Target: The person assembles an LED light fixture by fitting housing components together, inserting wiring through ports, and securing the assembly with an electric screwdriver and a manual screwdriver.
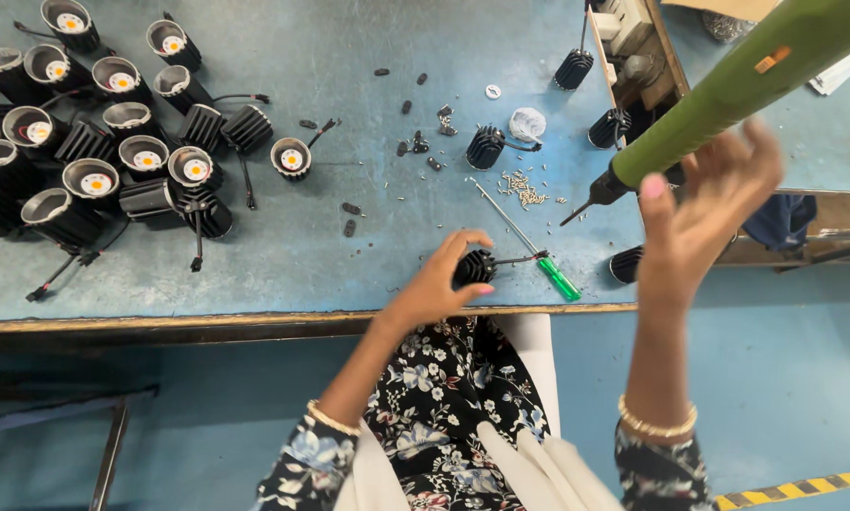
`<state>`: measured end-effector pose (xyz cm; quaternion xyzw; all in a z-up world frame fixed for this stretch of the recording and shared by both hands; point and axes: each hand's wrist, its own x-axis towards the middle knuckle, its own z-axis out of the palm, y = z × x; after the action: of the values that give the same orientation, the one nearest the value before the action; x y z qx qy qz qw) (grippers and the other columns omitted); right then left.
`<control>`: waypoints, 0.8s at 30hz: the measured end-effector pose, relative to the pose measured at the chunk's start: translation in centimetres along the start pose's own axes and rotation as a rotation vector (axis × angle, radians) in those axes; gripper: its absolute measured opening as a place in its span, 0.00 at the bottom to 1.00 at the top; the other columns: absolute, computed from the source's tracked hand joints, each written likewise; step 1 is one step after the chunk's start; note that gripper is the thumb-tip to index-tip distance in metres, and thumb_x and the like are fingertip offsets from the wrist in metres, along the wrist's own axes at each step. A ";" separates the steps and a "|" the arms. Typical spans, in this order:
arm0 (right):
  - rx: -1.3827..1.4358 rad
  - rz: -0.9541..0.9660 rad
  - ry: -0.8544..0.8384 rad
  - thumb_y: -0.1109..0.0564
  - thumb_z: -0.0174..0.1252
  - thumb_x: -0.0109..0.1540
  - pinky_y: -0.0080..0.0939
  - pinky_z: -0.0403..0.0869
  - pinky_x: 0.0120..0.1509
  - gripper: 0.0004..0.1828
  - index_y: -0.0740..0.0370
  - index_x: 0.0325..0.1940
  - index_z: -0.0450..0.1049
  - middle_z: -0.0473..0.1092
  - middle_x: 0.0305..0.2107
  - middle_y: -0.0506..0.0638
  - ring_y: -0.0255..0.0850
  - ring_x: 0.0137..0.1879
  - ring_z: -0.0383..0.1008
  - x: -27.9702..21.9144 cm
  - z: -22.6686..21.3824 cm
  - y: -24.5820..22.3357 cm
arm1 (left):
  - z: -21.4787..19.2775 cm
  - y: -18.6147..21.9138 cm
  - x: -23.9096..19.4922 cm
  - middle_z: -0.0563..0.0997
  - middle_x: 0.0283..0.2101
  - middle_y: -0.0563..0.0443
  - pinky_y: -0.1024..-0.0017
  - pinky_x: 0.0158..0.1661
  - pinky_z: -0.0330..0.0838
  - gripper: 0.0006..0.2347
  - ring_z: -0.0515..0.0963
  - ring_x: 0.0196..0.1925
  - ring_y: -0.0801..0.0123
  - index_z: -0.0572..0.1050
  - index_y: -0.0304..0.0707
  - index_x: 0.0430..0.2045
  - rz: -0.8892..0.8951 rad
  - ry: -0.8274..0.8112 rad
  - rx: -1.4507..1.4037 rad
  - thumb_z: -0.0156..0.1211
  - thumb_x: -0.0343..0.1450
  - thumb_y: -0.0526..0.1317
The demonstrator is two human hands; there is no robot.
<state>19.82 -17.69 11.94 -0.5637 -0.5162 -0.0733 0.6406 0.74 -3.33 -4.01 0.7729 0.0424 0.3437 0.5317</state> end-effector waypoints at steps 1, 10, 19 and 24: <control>0.073 0.015 -0.048 0.54 0.66 0.75 0.39 0.62 0.75 0.42 0.61 0.80 0.42 0.60 0.61 0.56 0.41 0.65 0.65 1.1 -0.2 -0.2 | -0.7 -0.5 0.2 0.74 0.58 0.46 0.64 0.66 0.64 0.21 0.73 0.64 0.59 0.71 0.39 0.53 -0.014 -0.049 -0.039 0.71 0.68 0.39; 0.448 0.078 -0.198 0.39 0.57 0.76 0.46 0.69 0.38 0.28 0.66 0.60 0.60 0.60 0.32 0.57 0.43 0.33 0.64 8.0 -0.6 0.9 | 1.8 2.1 0.3 0.76 0.46 0.47 0.68 0.53 0.73 0.17 0.79 0.50 0.60 0.79 0.38 0.44 -0.178 0.111 0.046 0.74 0.63 0.41; 0.557 0.138 -0.211 0.22 0.40 0.69 0.44 0.62 0.28 0.40 0.65 0.43 0.59 0.55 0.20 0.55 0.41 0.21 0.59 5.6 2.0 -1.7 | 1.9 1.7 0.3 0.80 0.49 0.46 0.68 0.55 0.73 0.15 0.80 0.52 0.61 0.78 0.35 0.44 -0.111 0.148 -0.022 0.72 0.66 0.39; 0.563 0.139 -0.142 0.19 0.44 0.67 0.45 0.63 0.25 0.41 0.65 0.40 0.59 0.55 0.19 0.53 0.41 0.20 0.60 3.9 4.0 -2.2 | 1.8 1.8 0.7 0.81 0.47 0.47 0.69 0.52 0.75 0.13 0.82 0.49 0.61 0.79 0.35 0.42 -0.157 0.137 -0.023 0.71 0.66 0.38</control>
<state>17.79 -13.41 15.64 -0.4017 -0.5200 0.1563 0.7374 1.77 -5.24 -2.45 0.7358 0.1350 0.3537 0.5615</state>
